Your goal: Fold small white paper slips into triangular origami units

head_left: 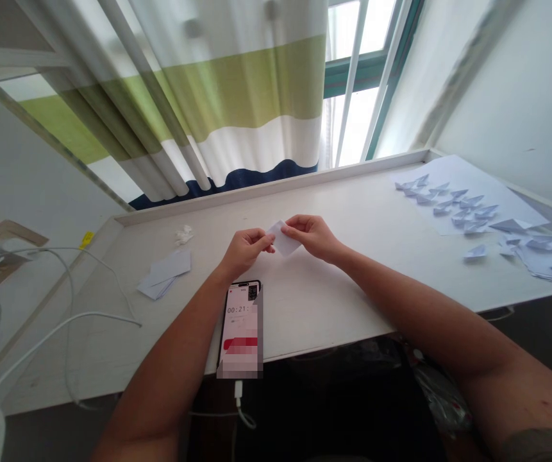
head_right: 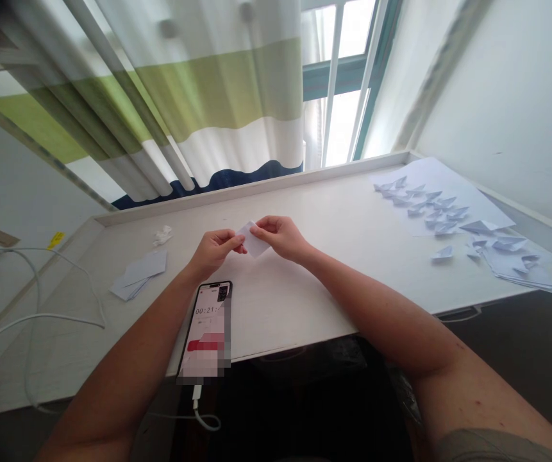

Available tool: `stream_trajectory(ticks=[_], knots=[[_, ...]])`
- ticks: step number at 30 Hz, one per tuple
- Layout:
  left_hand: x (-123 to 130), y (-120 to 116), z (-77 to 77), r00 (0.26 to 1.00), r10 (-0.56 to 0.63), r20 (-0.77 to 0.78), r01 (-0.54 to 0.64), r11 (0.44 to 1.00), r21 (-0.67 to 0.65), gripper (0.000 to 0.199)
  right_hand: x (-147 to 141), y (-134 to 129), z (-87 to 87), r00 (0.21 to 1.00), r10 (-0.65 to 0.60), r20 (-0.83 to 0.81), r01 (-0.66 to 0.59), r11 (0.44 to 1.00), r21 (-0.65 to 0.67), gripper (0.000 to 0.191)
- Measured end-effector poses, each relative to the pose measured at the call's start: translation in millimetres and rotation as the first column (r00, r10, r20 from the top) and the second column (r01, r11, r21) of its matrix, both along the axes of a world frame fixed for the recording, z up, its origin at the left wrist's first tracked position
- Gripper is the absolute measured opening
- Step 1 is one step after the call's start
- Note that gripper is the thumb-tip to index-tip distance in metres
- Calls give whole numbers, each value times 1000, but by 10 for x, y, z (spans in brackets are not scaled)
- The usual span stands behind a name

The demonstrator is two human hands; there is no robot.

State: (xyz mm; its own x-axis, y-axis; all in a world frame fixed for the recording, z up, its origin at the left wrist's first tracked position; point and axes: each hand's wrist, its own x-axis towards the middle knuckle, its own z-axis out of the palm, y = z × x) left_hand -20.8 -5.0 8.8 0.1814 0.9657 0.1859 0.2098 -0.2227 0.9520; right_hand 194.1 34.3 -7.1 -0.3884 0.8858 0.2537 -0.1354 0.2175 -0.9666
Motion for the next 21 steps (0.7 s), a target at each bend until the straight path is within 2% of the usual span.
stream_trajectory(ticks=[8,14,21], knots=[[13,12,-12,1000,-1,28,-1,998,59,40,11,-7,30,999,-15,28,13,999,51,59],[19,26,-23,999,-6,48,4,999,45,44,10,14,14,1000,26,1,-26,999,33,59],[38,18,-37,999,-29,44,27,999,45,40,-2,2,15,999,-13,34,10,997,75,64]])
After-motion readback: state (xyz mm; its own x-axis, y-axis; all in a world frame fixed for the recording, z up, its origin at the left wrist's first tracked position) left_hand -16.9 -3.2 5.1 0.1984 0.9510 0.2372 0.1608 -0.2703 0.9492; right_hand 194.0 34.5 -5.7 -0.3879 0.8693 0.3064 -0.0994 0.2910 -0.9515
